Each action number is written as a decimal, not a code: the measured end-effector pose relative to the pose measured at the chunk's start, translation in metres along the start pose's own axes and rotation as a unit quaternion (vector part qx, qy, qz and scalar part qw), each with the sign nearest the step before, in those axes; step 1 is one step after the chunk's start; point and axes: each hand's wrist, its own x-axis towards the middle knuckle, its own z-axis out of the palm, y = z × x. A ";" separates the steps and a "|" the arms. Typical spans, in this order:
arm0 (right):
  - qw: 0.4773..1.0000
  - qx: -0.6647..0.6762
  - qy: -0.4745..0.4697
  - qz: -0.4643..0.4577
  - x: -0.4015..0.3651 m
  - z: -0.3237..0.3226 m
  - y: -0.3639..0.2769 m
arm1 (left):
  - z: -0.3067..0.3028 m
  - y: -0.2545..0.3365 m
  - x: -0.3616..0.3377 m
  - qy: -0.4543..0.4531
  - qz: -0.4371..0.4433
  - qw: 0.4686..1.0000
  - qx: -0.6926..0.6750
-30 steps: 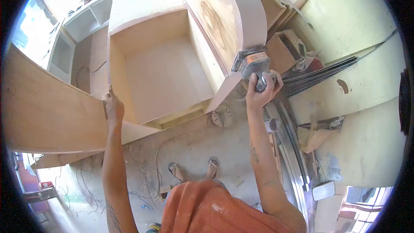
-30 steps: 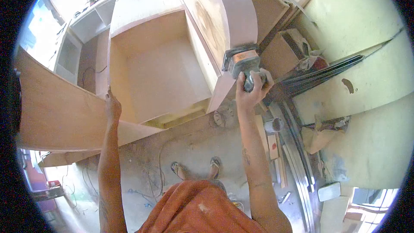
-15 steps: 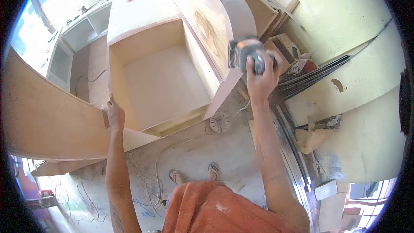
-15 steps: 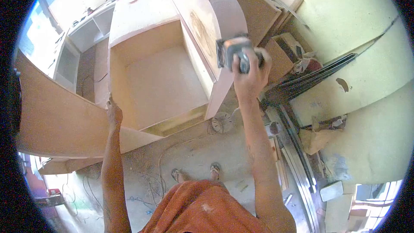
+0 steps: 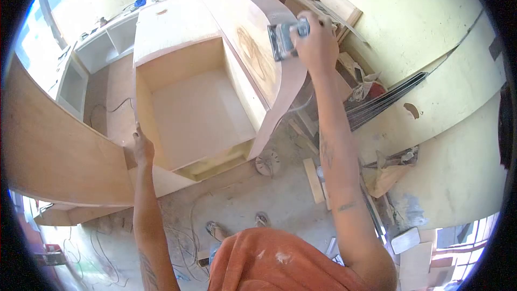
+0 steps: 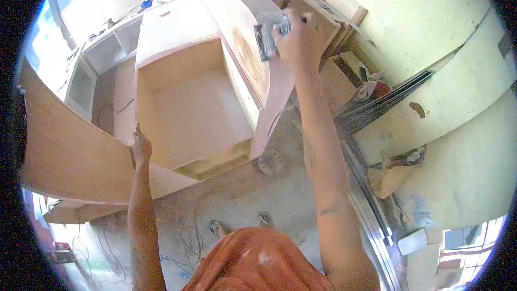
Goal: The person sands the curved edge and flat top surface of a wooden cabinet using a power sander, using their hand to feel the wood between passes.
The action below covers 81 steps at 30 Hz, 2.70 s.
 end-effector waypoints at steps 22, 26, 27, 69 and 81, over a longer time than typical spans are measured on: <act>0.962 0.125 0.237 -0.054 -0.225 0.087 0.092 | 0.012 -0.021 0.003 0.037 0.079 0.995 0.055; 0.968 0.106 0.216 -0.066 -0.174 0.050 0.070 | -0.016 0.013 -0.010 -0.010 -0.013 1.000 0.018; 0.974 0.093 0.200 -0.058 -0.158 0.038 0.058 | -0.018 0.015 -0.010 -0.011 -0.014 1.000 0.014; 0.961 0.140 0.235 -0.042 -0.249 0.103 0.090 | -0.016 0.002 -0.003 -0.020 -0.018 1.000 0.012; 0.986 0.066 0.148 -0.032 -0.108 0.019 0.040 | -0.008 0.003 -0.007 0.014 0.025 0.999 0.036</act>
